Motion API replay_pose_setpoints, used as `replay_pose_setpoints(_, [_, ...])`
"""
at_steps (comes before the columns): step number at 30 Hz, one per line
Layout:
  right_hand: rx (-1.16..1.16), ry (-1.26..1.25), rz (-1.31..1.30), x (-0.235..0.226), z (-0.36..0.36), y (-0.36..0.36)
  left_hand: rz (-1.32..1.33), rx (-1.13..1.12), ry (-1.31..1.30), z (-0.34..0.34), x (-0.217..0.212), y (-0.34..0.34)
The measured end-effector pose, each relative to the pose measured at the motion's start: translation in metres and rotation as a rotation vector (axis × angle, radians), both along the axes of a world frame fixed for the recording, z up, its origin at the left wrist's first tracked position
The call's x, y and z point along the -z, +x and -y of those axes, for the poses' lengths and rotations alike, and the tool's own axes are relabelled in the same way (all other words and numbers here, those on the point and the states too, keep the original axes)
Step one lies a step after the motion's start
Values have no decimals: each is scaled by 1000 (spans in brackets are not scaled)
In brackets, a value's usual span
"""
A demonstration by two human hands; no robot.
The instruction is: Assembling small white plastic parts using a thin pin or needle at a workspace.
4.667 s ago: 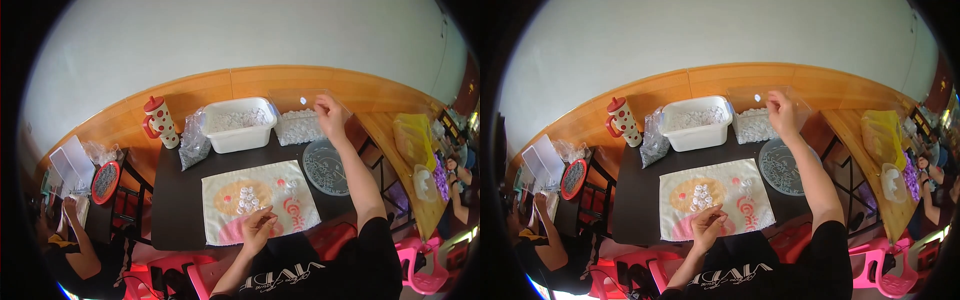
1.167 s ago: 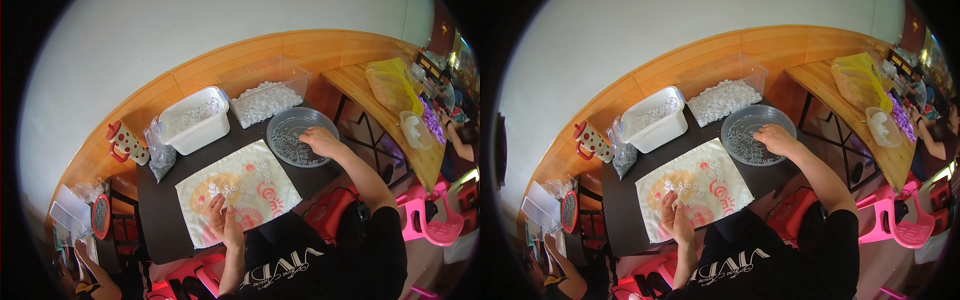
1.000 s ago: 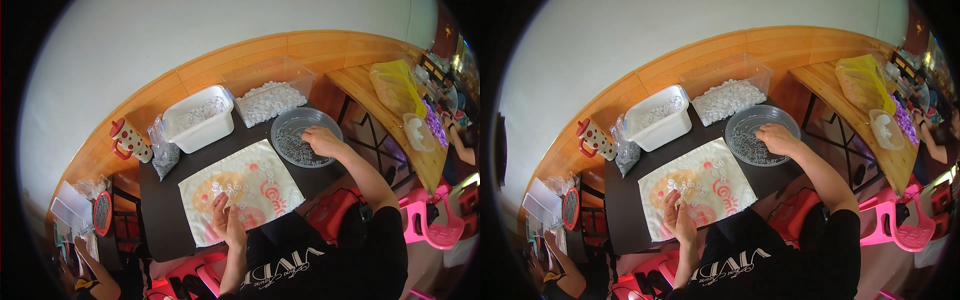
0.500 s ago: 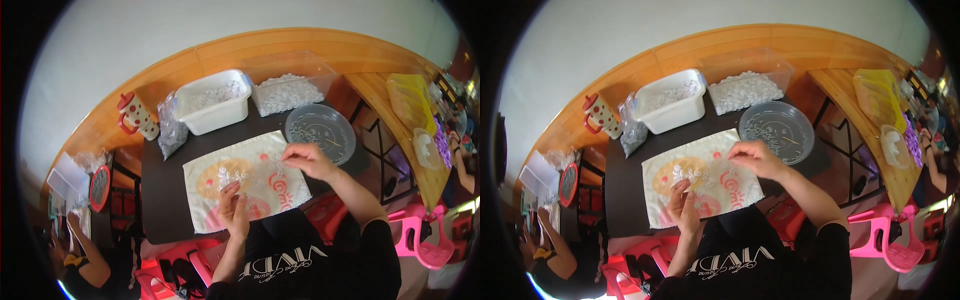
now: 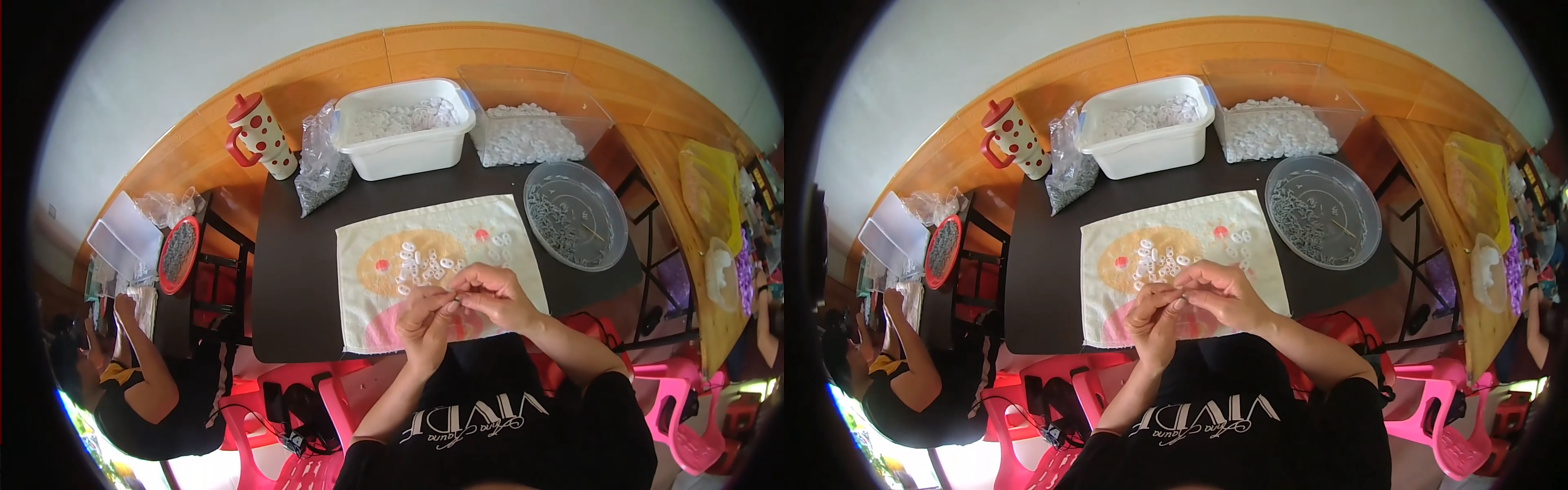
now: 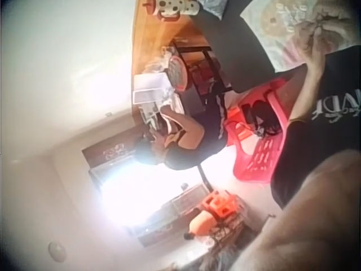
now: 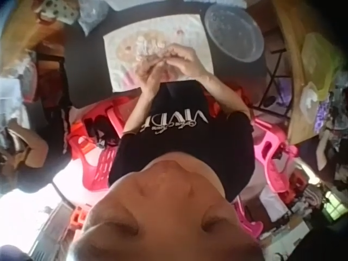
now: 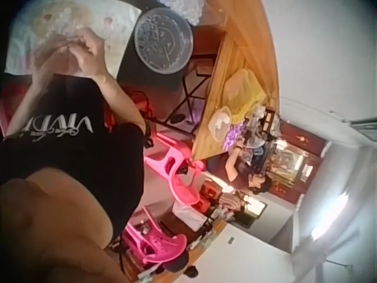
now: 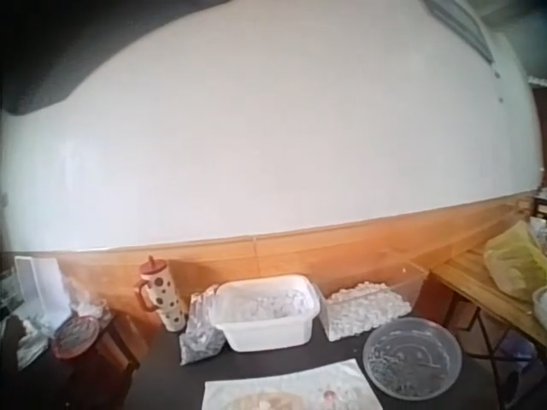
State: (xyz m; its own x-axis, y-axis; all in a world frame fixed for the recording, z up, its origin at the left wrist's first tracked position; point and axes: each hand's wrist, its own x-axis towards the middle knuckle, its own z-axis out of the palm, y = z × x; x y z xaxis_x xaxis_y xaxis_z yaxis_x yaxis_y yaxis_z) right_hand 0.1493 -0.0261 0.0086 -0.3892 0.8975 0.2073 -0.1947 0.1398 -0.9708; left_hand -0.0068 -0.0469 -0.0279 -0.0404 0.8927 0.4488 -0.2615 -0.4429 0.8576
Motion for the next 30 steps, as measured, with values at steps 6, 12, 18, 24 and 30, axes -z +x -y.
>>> replay_pose_setpoints(6, [260, 243, 353, -9, -22, 26, 97, -38, -102, 1, -4, -3])
replay_pose_setpoints(12, [413, 666, 817, -12, -33, 23, 256, -32, -254, 2, -4, -4])
replay_pose_setpoints(18, [257, 657, 1006, -6, -60, 6, 256, -56, -239, -1, -9, 0])
replay_pose_setpoints(24, [247, 623, 979, -4, -55, 15, 265, -11, -203, -3, -1, -5])
replay_pose_setpoints(30, [283, 689, 891, 6, -49, 11, 317, 53, -222, -7, -2, -6])
